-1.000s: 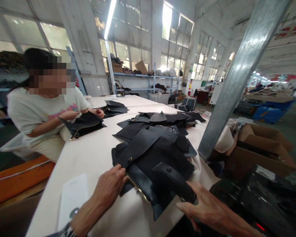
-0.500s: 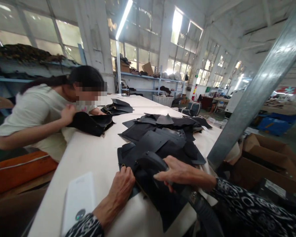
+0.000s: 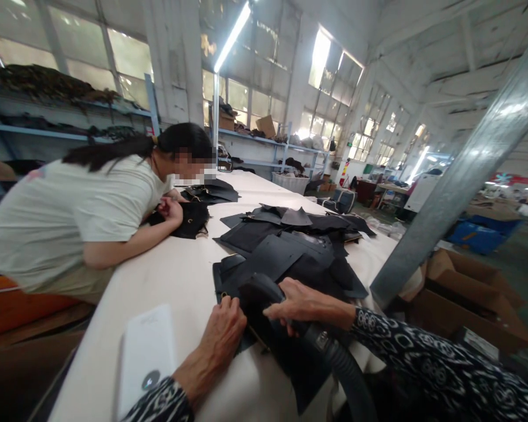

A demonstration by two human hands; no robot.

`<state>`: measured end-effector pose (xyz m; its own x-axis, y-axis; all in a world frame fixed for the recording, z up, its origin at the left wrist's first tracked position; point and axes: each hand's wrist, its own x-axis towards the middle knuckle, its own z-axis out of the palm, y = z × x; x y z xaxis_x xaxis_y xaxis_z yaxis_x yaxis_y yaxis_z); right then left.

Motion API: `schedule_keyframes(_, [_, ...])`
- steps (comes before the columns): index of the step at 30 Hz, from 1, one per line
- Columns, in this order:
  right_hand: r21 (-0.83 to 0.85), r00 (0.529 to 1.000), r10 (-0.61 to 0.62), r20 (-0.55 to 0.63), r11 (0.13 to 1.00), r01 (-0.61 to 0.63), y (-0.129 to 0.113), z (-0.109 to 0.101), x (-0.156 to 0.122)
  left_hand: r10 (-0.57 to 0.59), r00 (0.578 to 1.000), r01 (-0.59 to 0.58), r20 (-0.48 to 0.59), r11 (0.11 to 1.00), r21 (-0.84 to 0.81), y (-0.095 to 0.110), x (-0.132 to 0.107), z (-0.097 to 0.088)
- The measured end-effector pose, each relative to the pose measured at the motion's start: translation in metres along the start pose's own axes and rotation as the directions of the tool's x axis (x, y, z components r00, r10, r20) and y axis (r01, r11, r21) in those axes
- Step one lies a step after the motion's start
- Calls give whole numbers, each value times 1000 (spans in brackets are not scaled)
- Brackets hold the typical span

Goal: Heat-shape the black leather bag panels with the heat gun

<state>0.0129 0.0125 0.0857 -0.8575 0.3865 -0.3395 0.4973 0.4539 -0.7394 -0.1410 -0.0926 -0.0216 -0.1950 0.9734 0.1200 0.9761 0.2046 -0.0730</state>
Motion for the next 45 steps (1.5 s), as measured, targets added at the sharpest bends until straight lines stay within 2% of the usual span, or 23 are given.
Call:
schedule_keyframes(4, [146, 989, -3, -146, 989, 24, -3, -10, -24, -56, 998, 52, -36, 993, -103, -6, -1, -4])
schedule_keyframes(8, [223, 985, 49, -163, 975, -12, 11, -16, -50, -92, 991, 59, -93, 951, -303, -17, 1, -12])
schedule_keyframes(10, [219, 988, 51, -147, 976, -18, 19, -15, -62, -101, 985, 29, -136, 892, -452, -24, 4, -19])
schedule_keyframes(13, [205, 987, 27, -160, 979, 7, 22, -11, -81, -188, 970, 32, -157, 733, -680, -33, 11, -32])
schedule_keyframes(17, [249, 984, 7, -179, 968, 38, 11, -4, -105, -331, 940, 81, -78, 441, -894, -35, 17, -46])
schedule_keyframes(20, [260, 986, 17, -168, 965, 27, 5, 0, -110, -369, 929, 68, -8, 193, -979, -29, 15, -53])
schedule_keyframes(23, [242, 986, -32, -162, 968, 71, 5, 4, -106, -370, 927, 69, 61, 9, -998, -21, 11, -57])
schedule_keyframes(26, [267, 987, -80, -140, 957, 115, 5, 10, -96, -368, 923, 84, 117, -105, -991, -15, 5, -57])
schedule_keyframes(29, [265, 984, -97, -147, 955, 133, 3, 11, -85, -320, 935, 102, 151, -166, -981, -6, -1, -51])
schedule_keyframes(33, [233, 968, -155, -199, 951, 201, -3, 3, -76, -270, 934, 149, 234, -302, -942, 3, -6, -40])
schedule_keyframes(35, [250, 971, -137, -193, 951, 184, -4, -1, -80, -274, 928, 138, 251, -373, -918, 2, -6, -35])
schedule_keyframes(39, [312, 984, -31, -177, 946, 86, 2, -1, -102, -267, 923, 149, 278, -419, -896, -7, -5, -29])
schedule_keyframes(41, [318, 989, -8, -148, 946, 55, 9, 5, -109, -268, 923, 148, 276, -413, -899, -7, -5, -27])
schedule_keyframes(43, [305, 994, -34, -107, 950, 65, 13, 11, -109, -261, 930, 150, 259, -376, -915, -2, -5, -27])
schedule_keyframes(45, [297, 990, -83, -117, 948, 115, 16, 13, -101, -229, 945, 166, 235, -283, -944, 6, -8, -29])
